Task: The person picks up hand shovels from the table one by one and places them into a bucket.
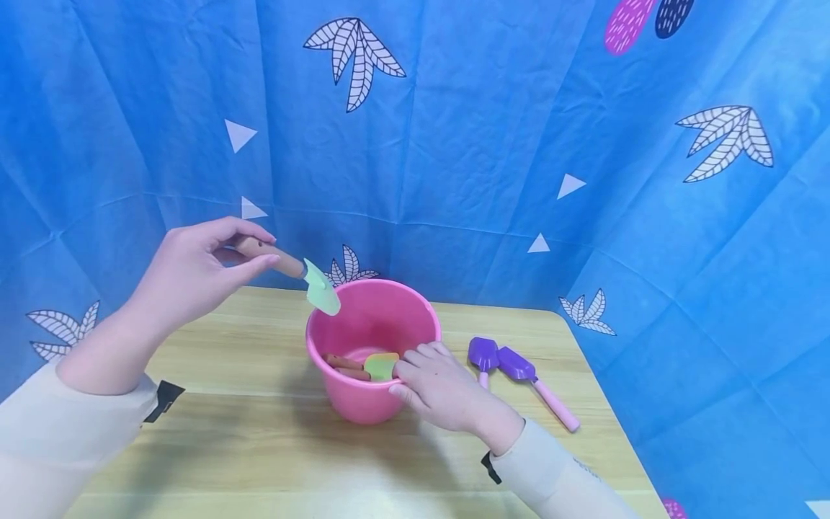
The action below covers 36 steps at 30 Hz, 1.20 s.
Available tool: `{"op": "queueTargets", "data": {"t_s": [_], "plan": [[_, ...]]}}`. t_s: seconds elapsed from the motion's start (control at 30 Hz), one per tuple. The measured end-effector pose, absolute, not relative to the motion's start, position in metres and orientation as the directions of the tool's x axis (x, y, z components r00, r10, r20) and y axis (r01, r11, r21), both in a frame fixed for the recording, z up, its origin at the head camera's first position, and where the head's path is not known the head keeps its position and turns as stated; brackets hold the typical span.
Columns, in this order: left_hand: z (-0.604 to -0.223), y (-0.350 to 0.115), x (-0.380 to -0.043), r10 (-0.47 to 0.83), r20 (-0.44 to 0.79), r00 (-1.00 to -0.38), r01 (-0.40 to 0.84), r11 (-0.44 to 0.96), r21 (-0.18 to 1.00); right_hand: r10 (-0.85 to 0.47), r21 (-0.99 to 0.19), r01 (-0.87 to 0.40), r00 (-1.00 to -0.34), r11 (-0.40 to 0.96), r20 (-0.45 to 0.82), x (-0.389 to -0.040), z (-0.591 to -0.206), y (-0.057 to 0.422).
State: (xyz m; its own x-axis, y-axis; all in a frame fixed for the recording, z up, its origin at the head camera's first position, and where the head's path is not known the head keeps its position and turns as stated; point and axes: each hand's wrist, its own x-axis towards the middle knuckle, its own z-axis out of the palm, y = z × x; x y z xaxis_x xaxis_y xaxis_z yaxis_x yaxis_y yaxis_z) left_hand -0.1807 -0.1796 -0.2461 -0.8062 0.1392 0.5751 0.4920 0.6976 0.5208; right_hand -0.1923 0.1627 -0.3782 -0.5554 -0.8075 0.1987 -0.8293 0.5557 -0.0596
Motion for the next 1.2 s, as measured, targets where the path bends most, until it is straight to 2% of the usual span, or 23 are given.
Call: {"op": "queueTargets", "data": {"t_s": [0.57, 1.2], "plan": [[-0.275, -0.155, -0.194, 0.203, 0.510, -0.836, 0.502, 0.660, 0.559, -0.803, -0.068, -0.823, -0.566, 0.564, 0.186, -0.192, -0.376, 0.162], [-0.305, -0.128, -0.216, 0.307, 0.357, -0.882, 0.470, 0.613, 0.635, -0.791, -0.073, -0.811, -0.583, 0.581, 0.186, -0.194, -0.376, 0.157]]}}
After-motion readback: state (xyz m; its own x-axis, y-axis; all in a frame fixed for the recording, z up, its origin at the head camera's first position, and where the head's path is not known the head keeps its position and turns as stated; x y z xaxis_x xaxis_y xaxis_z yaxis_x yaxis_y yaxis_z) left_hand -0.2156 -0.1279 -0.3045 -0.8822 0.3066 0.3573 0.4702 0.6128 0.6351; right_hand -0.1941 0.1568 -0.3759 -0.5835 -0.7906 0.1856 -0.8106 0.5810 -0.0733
